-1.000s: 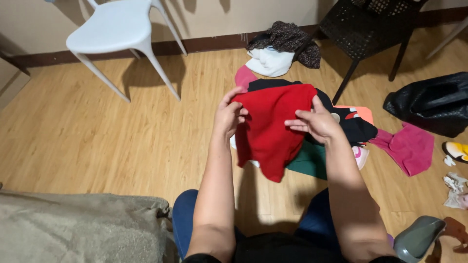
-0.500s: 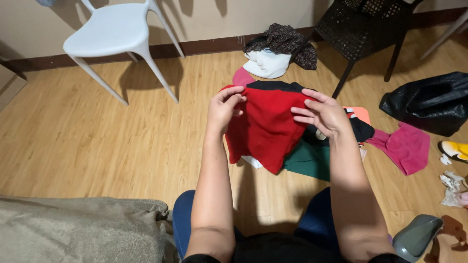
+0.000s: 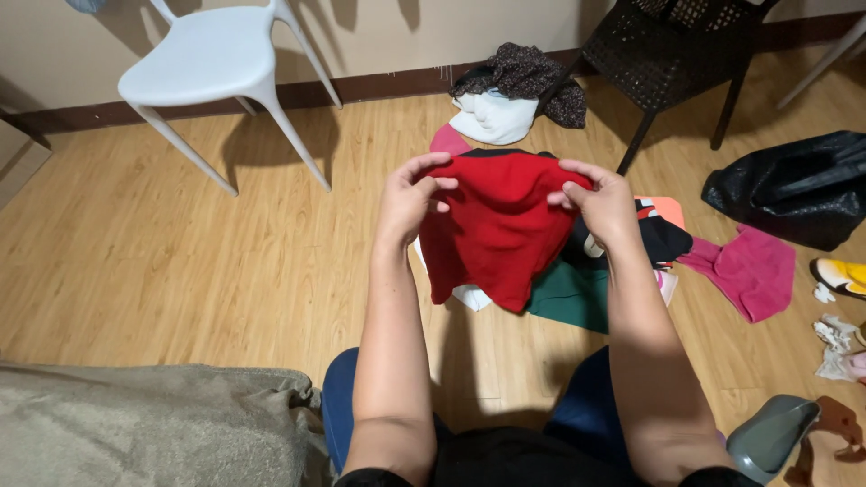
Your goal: The person sits on the floor and folds a red shirt and a green shirt by hand. They place the folded red shirt on a small round table and then fold the green shirt, placing it on top of the red one.
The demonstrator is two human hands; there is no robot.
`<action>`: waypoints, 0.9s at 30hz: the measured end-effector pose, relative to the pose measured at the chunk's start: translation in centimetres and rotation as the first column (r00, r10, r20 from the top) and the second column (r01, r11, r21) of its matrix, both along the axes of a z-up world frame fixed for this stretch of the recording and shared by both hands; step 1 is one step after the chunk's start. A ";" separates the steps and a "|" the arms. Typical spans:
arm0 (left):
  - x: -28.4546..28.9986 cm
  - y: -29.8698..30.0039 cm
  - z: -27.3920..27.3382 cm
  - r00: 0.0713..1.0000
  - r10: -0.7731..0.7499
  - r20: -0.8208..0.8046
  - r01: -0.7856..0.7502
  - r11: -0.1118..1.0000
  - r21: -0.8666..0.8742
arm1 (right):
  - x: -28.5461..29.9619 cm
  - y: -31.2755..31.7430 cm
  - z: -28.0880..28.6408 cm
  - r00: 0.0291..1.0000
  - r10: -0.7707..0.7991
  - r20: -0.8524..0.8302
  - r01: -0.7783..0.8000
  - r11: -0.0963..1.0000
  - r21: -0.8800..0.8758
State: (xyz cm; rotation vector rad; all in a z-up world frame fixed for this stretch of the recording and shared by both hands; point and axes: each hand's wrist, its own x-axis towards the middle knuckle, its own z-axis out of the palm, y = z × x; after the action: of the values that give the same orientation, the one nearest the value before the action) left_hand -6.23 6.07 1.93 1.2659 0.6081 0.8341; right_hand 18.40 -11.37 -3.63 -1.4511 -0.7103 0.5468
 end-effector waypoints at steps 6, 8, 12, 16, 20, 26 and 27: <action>-0.2 0.5 0.0 0.997 0.011 -0.079 -0.010 1.000 0.021 | 1.6 -1.0 0.3 0.990 0.048 0.133 -0.032 0.993 -0.116; -0.3 0.2 0.2 0.995 0.030 -0.096 -0.028 0.999 0.016 | 0.7 -1.7 1.7 0.992 0.071 0.105 -0.054 0.987 -0.149; -0.3 0.1 0.0 0.988 0.064 -0.144 -0.062 0.998 0.015 | -0.3 -2.0 2.7 0.991 0.113 -0.070 -0.123 0.980 -0.159; -0.4 0.0 0.8 0.990 0.067 -0.121 -0.070 0.997 -0.015 | -1.0 -2.7 3.7 0.922 0.158 -0.354 -0.159 0.987 0.027; -0.3 0.6 0.5 0.982 -0.045 0.181 0.082 0.977 -0.198 | -0.8 -3.4 4.7 0.770 0.358 -0.528 -0.195 0.920 0.339; -0.7 -0.6 1.0 0.958 -0.120 0.260 0.183 0.955 -0.234 | -0.8 -3.5 3.8 0.749 0.366 -0.552 -0.140 0.902 0.408; -0.9 -1.1 1.6 0.943 -0.144 0.299 0.215 0.951 -0.221 | -0.6 -3.6 3.3 0.747 0.359 -0.560 -0.112 0.898 0.426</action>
State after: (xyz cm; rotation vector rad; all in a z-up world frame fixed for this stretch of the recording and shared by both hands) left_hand -7.16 4.94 3.50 0.9356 0.3491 0.7396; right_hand 17.81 -14.95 -0.29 -0.7393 -0.4218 0.9890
